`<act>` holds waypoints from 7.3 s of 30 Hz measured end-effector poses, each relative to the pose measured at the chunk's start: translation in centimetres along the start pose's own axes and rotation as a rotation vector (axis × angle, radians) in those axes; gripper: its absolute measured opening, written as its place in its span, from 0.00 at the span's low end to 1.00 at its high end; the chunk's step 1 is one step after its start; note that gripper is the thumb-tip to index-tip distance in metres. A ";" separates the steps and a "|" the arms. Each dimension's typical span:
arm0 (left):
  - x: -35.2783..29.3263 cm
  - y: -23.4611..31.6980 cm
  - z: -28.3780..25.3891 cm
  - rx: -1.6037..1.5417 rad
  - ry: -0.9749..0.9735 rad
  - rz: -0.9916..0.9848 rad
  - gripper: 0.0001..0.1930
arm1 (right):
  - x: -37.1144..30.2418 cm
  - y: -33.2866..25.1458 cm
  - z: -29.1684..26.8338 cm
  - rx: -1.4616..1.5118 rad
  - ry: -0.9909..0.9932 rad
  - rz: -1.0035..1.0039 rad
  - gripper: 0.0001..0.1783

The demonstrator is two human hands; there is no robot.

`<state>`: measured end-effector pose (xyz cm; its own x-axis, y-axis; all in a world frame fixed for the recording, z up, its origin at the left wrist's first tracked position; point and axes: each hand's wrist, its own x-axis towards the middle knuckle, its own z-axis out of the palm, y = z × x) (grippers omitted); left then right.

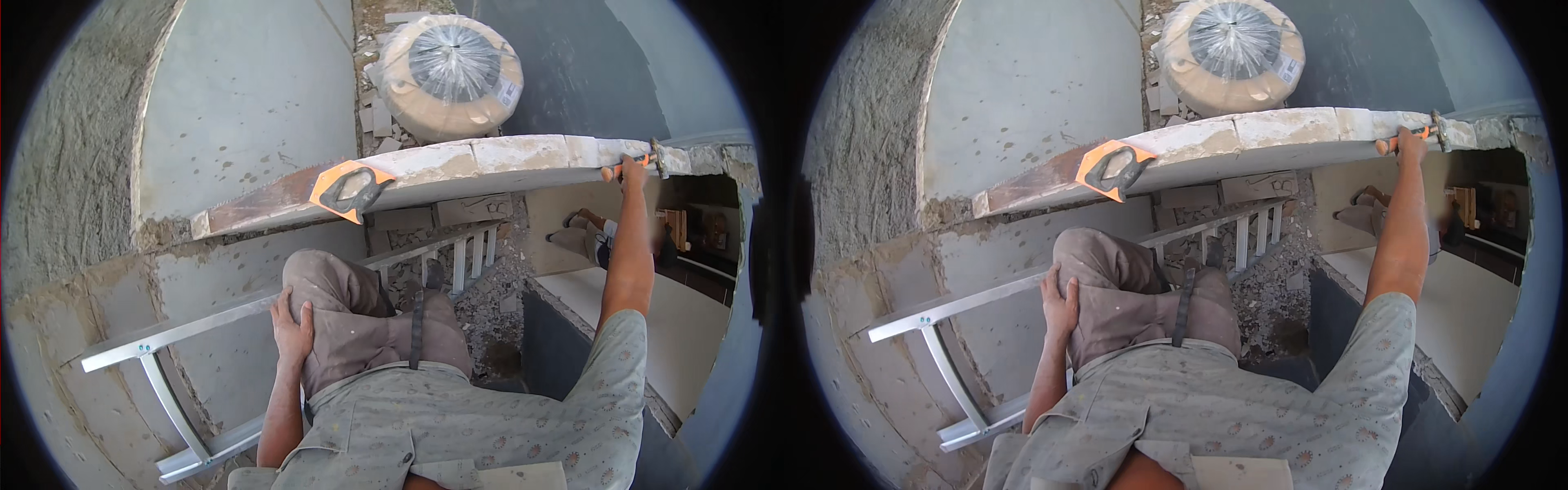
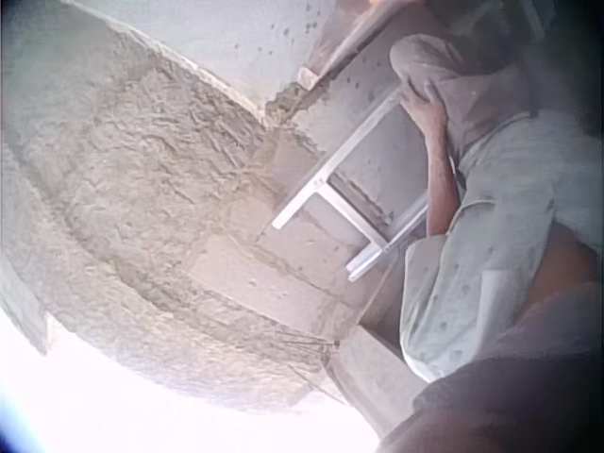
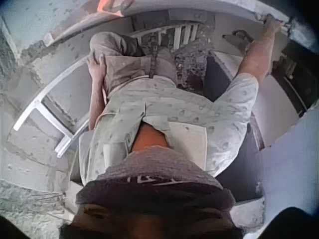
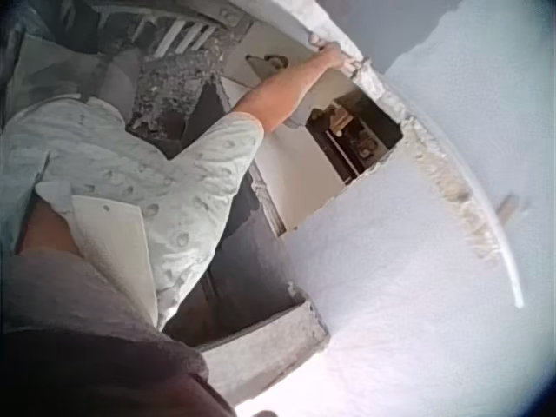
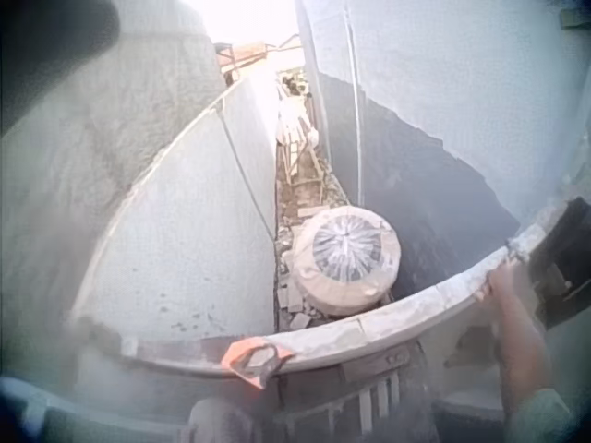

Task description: Cutting and removing segments of a masonry wall using a hand saw and hammer.

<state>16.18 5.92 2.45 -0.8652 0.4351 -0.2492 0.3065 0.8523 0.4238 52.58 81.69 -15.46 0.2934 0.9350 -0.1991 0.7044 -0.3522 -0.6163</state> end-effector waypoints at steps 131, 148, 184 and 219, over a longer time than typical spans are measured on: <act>21.3 15.7 11.8 0.575 -0.188 0.547 0.53 | -49.9 -3.0 -6.2 0.334 -0.445 -0.616 0.21; 21.3 15.4 12.0 0.554 -0.181 0.560 0.54 | -47.0 -4.3 -3.1 0.182 -0.624 -0.321 0.24; 21.3 15.3 12.3 0.531 -0.124 0.602 0.52 | -52.1 -0.2 -11.8 0.260 -0.656 -0.328 0.26; 21.6 16.1 11.5 0.474 -0.126 0.639 0.51 | -45.7 1.0 1.3 0.162 -0.536 -0.571 0.28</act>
<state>7.04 32.39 -6.15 -0.4233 0.8854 -0.1918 0.8873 0.4480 0.1099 39.00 38.65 -7.98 -0.4634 0.8761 -0.1330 0.5371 0.1583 -0.8285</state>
